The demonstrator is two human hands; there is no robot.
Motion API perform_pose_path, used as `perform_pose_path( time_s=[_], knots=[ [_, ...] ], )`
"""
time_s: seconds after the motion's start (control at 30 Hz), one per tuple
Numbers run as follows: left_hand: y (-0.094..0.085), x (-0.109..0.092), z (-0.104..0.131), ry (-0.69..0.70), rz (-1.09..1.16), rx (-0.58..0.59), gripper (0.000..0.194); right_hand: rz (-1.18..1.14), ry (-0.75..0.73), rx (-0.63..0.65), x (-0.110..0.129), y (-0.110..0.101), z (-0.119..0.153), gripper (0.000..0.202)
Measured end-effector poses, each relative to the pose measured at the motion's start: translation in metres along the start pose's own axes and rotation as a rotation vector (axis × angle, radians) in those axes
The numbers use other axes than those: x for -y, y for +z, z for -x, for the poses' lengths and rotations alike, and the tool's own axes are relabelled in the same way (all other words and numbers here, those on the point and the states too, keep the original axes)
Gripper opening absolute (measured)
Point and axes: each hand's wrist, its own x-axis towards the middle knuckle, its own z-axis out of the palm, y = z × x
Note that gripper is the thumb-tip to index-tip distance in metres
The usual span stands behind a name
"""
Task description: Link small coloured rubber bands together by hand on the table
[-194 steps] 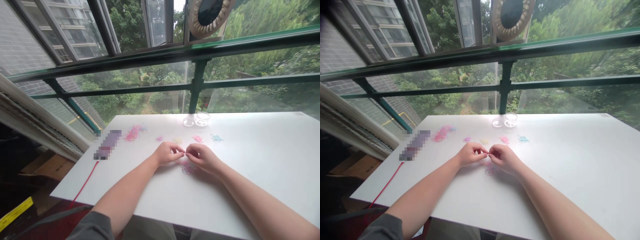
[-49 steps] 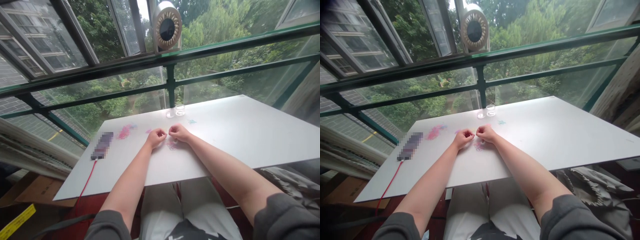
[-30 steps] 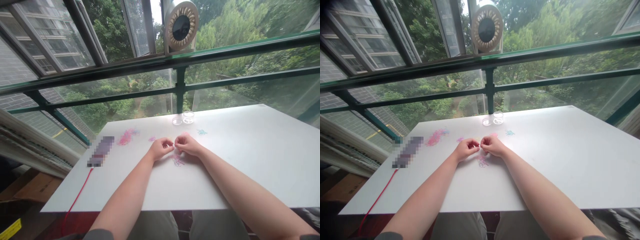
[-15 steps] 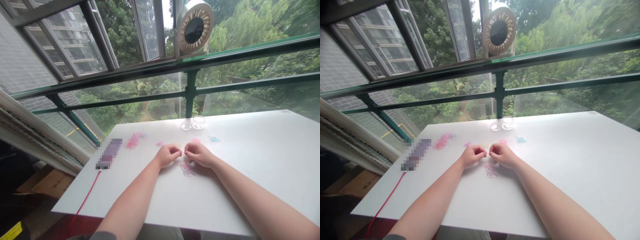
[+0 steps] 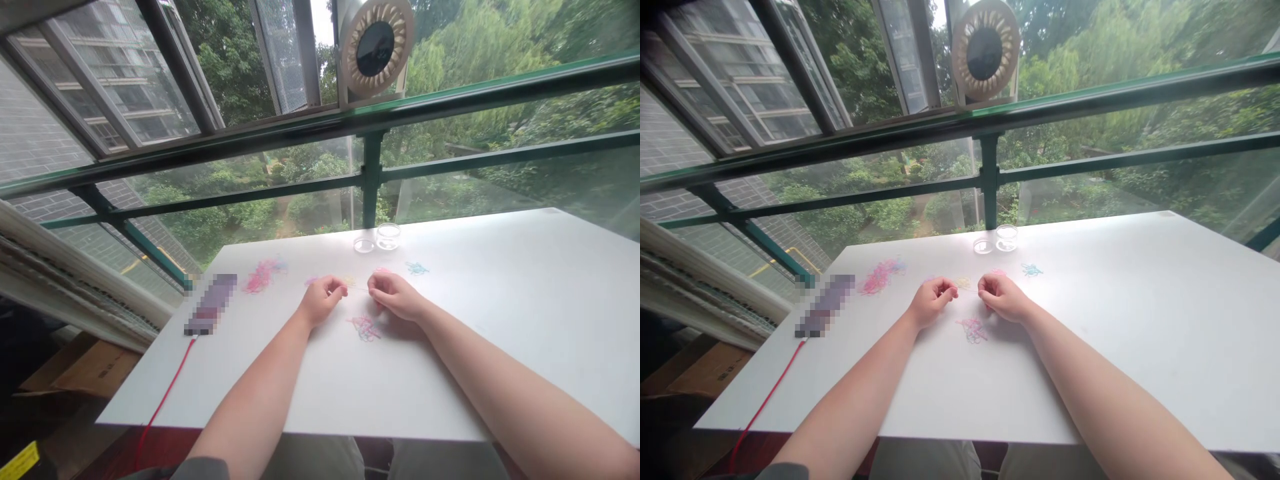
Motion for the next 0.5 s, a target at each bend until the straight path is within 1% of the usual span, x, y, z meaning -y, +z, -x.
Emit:
perform_pose_path(
  time_s=[0.17, 0.27, 0.37, 0.5],
  knots=[
    [0.003, -0.009, 0.005, -0.001, -0.056, 0.085, 0.020, 0.063, -0.003, 0.018, 0.001, 0.003, 0.001, 0.008],
    [0.005, -0.012, 0.007, 0.000, -0.075, 0.110, 0.019, 0.090, -0.003, 0.041, -0.001, 0.004, 0.001, 0.007],
    [0.004, -0.012, 0.007, -0.009, -0.091, 0.094, 0.018, 0.068, 0.015, 0.043, -0.003, 0.004, 0.000, 0.005],
    [0.001, -0.010, 0.006, -0.032, -0.092, 0.022, 0.020, 0.036, 0.036, 0.036, -0.004, 0.003, -0.001, 0.004]
  ],
)
